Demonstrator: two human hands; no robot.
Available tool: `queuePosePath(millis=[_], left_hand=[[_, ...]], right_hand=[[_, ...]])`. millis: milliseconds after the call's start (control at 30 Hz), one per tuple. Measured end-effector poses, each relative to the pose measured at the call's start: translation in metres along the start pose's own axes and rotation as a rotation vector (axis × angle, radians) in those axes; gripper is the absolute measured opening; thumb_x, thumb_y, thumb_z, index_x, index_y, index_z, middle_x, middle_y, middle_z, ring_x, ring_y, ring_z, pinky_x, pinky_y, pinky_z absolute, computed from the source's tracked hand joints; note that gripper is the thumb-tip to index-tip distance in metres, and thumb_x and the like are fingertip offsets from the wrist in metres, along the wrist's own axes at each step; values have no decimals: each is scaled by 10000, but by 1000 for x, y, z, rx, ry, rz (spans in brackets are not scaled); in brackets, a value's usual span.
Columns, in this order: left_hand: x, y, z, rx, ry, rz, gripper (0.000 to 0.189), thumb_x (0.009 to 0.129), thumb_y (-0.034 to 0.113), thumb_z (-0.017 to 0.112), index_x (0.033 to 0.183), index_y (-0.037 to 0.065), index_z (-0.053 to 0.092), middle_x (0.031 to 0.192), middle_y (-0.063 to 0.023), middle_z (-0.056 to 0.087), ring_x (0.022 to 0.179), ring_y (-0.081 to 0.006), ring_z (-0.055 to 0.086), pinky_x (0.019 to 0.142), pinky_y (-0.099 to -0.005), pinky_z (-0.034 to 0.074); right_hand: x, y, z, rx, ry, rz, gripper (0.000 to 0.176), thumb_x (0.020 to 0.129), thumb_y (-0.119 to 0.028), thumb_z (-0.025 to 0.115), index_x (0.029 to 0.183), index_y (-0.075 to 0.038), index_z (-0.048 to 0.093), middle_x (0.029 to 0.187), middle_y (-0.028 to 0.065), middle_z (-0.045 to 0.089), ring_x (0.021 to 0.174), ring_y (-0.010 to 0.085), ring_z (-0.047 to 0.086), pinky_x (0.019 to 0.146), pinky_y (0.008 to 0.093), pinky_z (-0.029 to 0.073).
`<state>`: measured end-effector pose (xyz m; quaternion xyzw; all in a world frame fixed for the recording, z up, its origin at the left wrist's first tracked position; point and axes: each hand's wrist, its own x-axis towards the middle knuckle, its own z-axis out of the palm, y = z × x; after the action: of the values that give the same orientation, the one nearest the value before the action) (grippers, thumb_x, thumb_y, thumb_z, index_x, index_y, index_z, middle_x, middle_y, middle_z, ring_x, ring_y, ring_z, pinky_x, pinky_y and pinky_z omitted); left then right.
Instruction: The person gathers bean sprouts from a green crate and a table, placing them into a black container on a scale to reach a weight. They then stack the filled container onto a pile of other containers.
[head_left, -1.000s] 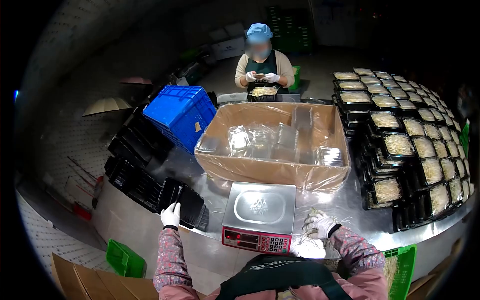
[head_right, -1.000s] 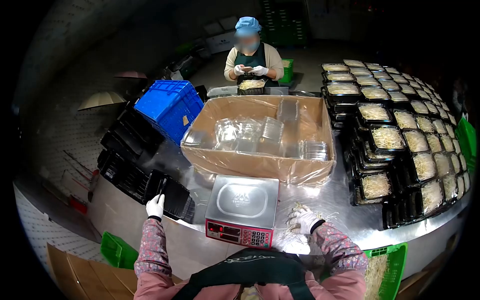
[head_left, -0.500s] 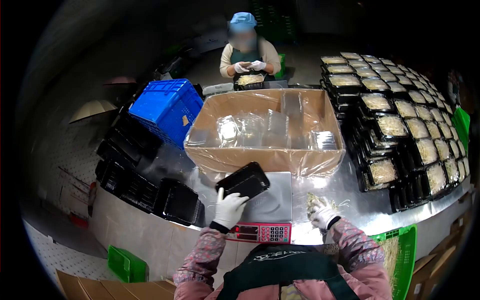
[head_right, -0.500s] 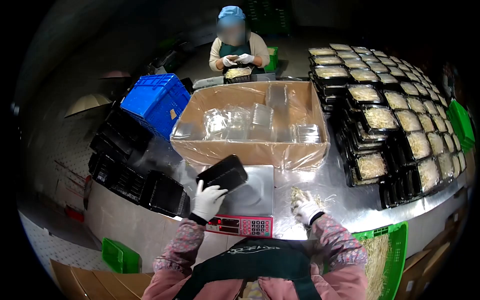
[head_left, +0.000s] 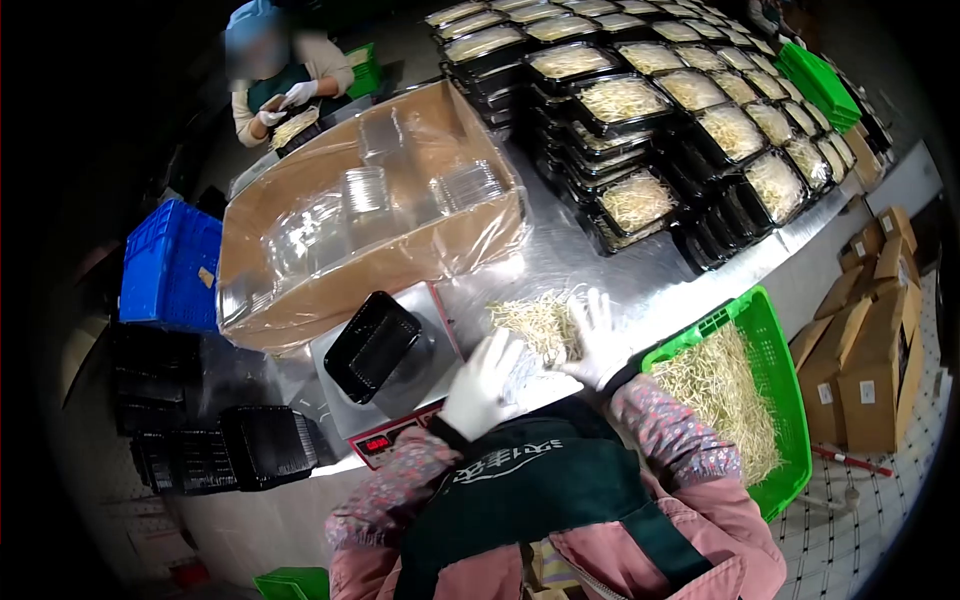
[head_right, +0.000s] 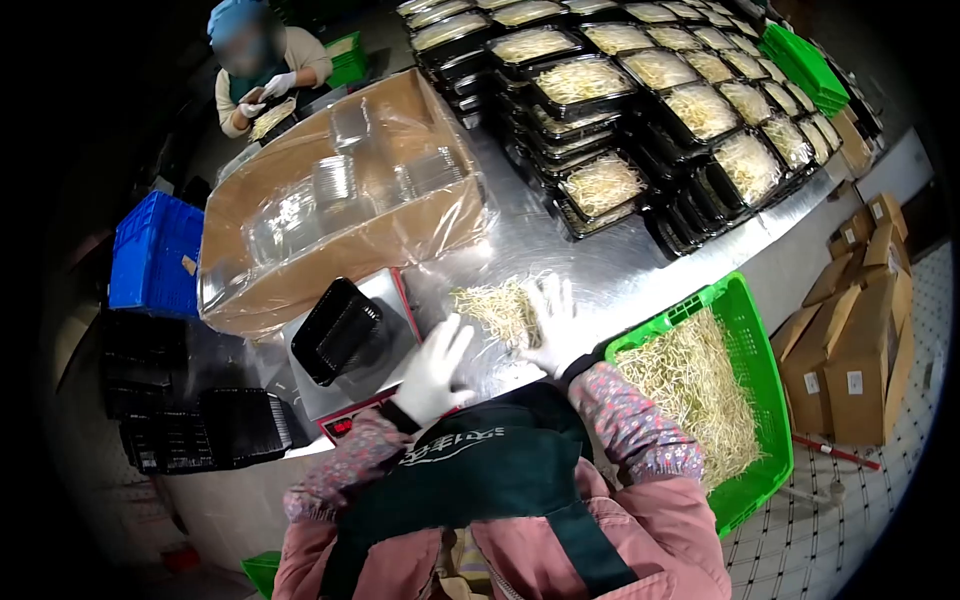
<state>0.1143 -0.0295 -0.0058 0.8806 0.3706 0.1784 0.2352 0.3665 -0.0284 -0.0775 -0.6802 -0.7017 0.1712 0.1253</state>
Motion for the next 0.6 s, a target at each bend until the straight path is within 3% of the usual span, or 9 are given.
queuePosePath(millis=[167, 267, 300, 333, 367, 400, 467, 567, 600], left_hand=[[47, -30, 100, 406, -263, -173, 1179, 577, 249, 857, 1549, 181, 193, 1599, -158, 153, 1261, -401, 446, 819, -436, 560], [92, -49, 85, 230, -287, -368, 1262, 514, 229, 911, 1548, 234, 186, 1600, -147, 148, 1068, -387, 573, 791, -464, 560], [98, -69, 92, 218, -202, -296, 1254, 508, 244, 921, 1540, 230, 208, 1597, -151, 145, 982, -386, 612, 801, -482, 548], [112, -72, 93, 287, -275, -377, 1306, 500, 320, 930, 1551, 256, 157, 1578, -111, 212, 1119, -359, 581, 859, -473, 523], [117, -78, 96, 272, -284, -407, 1118, 572, 329, 893, 1504, 247, 282, 1493, -121, 341, 1094, -355, 595, 848, -471, 523], [120, -87, 102, 256, -292, -438, 935, 643, 338, 855, 1458, 238, 407, 1409, -132, 471, 1070, -351, 609, 837, -469, 523], [115, -122, 129, 179, -269, -399, 586, 741, 326, 768, 1281, 200, 577, 1206, -141, 585, 994, -351, 632, 821, -462, 521], [103, -122, 120, 120, -166, -414, 246, 835, 293, 662, 1025, 146, 710, 989, -153, 653, 884, -352, 648, 791, -451, 520], [99, -113, 109, 109, -120, -430, 203, 857, 280, 631, 942, 128, 735, 931, -156, 659, 847, -353, 650, 780, -448, 520]], right_hand=[[4, 3, 34, -102, -264, 10, 1355, 490, -426, 920, 1562, -258, 109, 1611, 207, 50, 1451, 518, 29, 1023, 737, 272], [55, 28, 30, -136, -165, 26, 1408, 464, -270, 951, 1559, -274, 66, 1612, 208, 21, 1365, 501, 309, 999, 558, 453], [70, 26, 16, -124, -292, 38, 1410, 467, -232, 951, 1558, -273, 58, 1610, 213, 20, 1333, 485, 362, 1000, 507, 468], [83, 21, 3, -115, -419, 48, 1414, 470, -194, 951, 1557, -272, 50, 1609, 218, 20, 1301, 470, 415, 1002, 455, 482], [94, 27, 12, -154, -463, 24, 1412, 466, -195, 955, 1558, -275, 65, 1599, 228, 73, 1308, 467, 404, 1009, 471, 477], [101, 42, 36, -171, -354, -135, 1130, 597, -156, 887, 1524, -246, 248, 1525, 256, 278, 1240, 444, 489, 968, 458, 496], [109, 61, 68, 20, -325, -168, 682, 725, -170, 775, 1358, -164, 523, 1341, 244, 520, 1138, 391, 581, 922, 430, 509], [113, 79, 63, 22, -291, -110, 342, 784, -186, 684, 1115, -98, 681, 1099, 213, 662, 1003, 361, 645, 867, 420, 519], [114, 87, 61, 198, -120, -99, 270, 770, -232, 705, 996, -86, 726, 952, 194, 694, 940, 360, 662, 837, 427, 527]])
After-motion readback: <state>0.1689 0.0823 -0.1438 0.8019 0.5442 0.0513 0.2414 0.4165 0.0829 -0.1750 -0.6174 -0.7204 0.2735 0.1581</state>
